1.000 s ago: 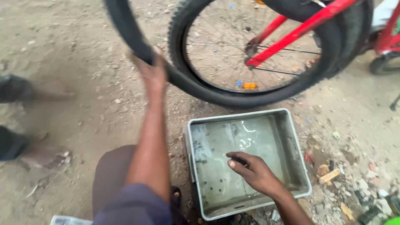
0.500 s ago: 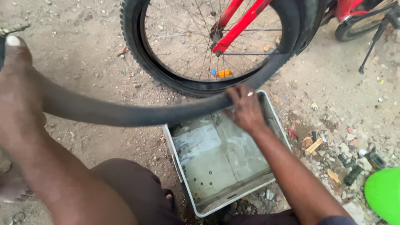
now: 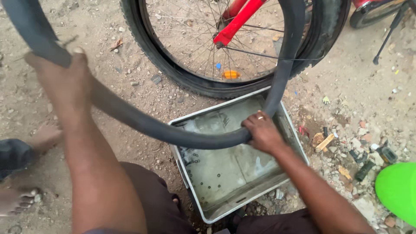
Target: The person submerges a bicycle inner tube into a rectangular container of water to locate leaks by watching for air bubbles. They repeatedly dip and lift sections of the tube, then use a small metal tool to probe the surface of the tube while it is wet.
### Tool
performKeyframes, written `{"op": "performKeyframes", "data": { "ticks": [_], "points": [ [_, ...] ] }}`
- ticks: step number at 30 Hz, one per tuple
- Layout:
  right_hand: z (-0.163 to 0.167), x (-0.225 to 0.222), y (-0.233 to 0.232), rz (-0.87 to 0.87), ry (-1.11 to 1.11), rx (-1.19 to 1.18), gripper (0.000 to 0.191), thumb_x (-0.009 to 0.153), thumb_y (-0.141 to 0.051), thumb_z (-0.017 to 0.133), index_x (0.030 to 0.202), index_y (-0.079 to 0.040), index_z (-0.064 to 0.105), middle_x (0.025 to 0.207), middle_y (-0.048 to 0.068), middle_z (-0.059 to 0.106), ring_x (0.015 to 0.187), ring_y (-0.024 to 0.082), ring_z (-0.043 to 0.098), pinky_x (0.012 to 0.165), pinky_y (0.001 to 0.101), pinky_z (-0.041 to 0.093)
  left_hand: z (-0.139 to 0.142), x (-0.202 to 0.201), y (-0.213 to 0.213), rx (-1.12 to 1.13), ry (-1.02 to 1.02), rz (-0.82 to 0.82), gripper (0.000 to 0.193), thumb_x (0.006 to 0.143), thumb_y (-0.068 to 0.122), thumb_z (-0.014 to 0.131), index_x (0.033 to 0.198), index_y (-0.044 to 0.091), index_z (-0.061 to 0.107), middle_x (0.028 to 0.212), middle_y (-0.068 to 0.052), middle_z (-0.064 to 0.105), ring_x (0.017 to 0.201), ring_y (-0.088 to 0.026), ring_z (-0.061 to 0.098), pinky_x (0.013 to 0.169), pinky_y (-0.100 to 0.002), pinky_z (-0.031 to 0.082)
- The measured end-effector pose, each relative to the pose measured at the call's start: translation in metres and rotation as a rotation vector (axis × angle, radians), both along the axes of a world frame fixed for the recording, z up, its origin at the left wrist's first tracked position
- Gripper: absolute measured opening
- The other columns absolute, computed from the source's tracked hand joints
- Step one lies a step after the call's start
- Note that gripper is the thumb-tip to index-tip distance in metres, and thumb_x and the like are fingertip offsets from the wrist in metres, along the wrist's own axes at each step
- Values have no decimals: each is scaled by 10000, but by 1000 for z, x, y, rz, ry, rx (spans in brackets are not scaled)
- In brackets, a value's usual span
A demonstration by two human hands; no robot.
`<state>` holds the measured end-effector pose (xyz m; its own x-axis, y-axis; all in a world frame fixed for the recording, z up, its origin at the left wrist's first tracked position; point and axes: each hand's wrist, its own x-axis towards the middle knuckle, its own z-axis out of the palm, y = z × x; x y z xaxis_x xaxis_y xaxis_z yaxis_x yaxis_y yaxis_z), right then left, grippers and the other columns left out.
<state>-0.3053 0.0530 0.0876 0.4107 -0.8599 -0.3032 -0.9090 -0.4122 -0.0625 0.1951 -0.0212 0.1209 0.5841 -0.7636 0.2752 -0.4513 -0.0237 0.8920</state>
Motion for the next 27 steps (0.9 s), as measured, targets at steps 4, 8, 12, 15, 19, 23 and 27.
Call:
{"op": "performKeyframes", "data": {
  "ticks": [4,8,12,15,19,23,27],
  "points": [
    [-16,-55,-8,162,10,-4,784,625,-275,859,1353,-132,607,1415,148,600,1353,380,486,1109,574,333,-36,10,0,399,-302,-2,892,918,260,889,1445,-104,269,1211,-300,653,1138,-468,638,974,-495,512],
    [-27,-90,-5,-226,114,254,589,852,-272,752,1410,-184,583,1415,102,600,1251,343,598,1058,493,472,-53,34,-14,476,-198,-41,931,852,243,865,1416,-148,237,1175,-291,645,1100,-413,668,927,-436,537],
    [-14,-97,-9,-482,76,71,472,966,-424,697,1339,-144,624,1260,161,687,1148,396,657,960,508,527,-59,20,-29,463,-432,-104,757,871,187,835,1435,-110,426,1212,-299,655,1096,-427,675,907,-490,537],
    [-8,-74,-8,-216,-286,-174,631,915,-348,656,1503,-161,527,1204,220,665,1038,453,644,832,537,523,-41,-8,-16,349,-641,-83,846,850,83,784,1572,-110,388,1234,-341,640,1091,-479,632,888,-573,493],
    [-15,-43,-9,-255,53,72,568,961,-386,636,1515,-322,523,1112,193,685,988,413,669,793,543,532,-13,-92,0,349,-907,-326,704,837,289,850,1427,68,534,1293,-257,631,1184,-415,605,981,-500,513],
    [-26,-50,-14,-352,78,47,411,1006,-381,624,1416,-350,631,1144,156,709,1011,401,677,807,540,539,-12,-179,36,1036,-487,-1026,685,763,220,845,1385,251,560,1308,-85,640,1213,-281,595,1057,-420,445],
    [-33,-69,-16,-427,9,-12,330,997,-340,642,1317,-345,720,1139,117,733,1029,390,680,836,537,536,-45,-222,74,925,-1016,-1354,622,742,203,834,1314,192,591,1247,-134,644,1187,-326,606,958,-473,524]
  ]
}}
